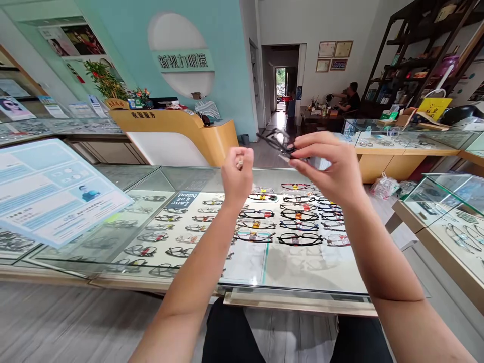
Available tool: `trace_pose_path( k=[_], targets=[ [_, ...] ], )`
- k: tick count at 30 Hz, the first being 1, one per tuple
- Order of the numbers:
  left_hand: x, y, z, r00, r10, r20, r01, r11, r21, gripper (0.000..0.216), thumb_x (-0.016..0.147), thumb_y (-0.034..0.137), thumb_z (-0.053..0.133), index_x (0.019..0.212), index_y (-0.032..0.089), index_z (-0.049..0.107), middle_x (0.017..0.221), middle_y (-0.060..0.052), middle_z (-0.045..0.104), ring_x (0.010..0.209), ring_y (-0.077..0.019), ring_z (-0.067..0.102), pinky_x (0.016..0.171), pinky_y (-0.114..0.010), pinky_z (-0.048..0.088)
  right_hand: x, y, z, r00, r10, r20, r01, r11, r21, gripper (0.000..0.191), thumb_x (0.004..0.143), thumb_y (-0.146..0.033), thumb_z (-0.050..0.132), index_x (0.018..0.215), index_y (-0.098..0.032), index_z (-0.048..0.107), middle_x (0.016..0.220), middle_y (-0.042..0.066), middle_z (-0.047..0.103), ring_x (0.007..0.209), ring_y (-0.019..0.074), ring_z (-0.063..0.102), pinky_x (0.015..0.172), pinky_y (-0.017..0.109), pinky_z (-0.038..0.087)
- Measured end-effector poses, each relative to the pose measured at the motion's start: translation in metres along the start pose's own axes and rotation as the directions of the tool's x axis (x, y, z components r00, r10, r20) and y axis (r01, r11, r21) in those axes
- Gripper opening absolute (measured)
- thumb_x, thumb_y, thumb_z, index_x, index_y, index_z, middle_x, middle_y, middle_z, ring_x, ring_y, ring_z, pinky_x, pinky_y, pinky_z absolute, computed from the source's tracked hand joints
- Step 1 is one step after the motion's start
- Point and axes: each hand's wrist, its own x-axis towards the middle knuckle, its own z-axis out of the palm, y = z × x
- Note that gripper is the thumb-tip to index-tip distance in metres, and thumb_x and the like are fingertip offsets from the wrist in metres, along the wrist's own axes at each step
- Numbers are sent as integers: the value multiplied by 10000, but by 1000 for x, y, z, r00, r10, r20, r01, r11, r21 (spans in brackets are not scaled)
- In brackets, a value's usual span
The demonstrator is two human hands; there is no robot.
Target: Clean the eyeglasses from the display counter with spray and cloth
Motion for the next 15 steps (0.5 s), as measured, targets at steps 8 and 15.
trace_pose_path(
  k=[8, 15],
  targets=[
    [-2, -89, -46, 998, -56, 32, 46, 967, 251, 365, 1001, 445, 609, 717, 230, 529, 658, 19, 502, 649, -158, 442, 661, -295, 372, -33, 54, 90, 819, 305, 486, -208, 947, -243, 24, 946, -173, 847, 924, -177, 839, 1059, 98, 831, 1013, 273, 737, 928, 395, 499],
    [5, -118, -52, 769, -482, 419, 164, 784, 599, 341, 960, 456, 677, 725, 213, 727, 611, -5, 551, 685, -200, 518, 677, -328, 353, -51, 48, 135, 587, 400, 704, -127, 904, -408, 68, 997, -187, 800, 999, -164, 864, 1126, 115, 831, 1078, 274, 713, 874, 361, 389]
  ],
)
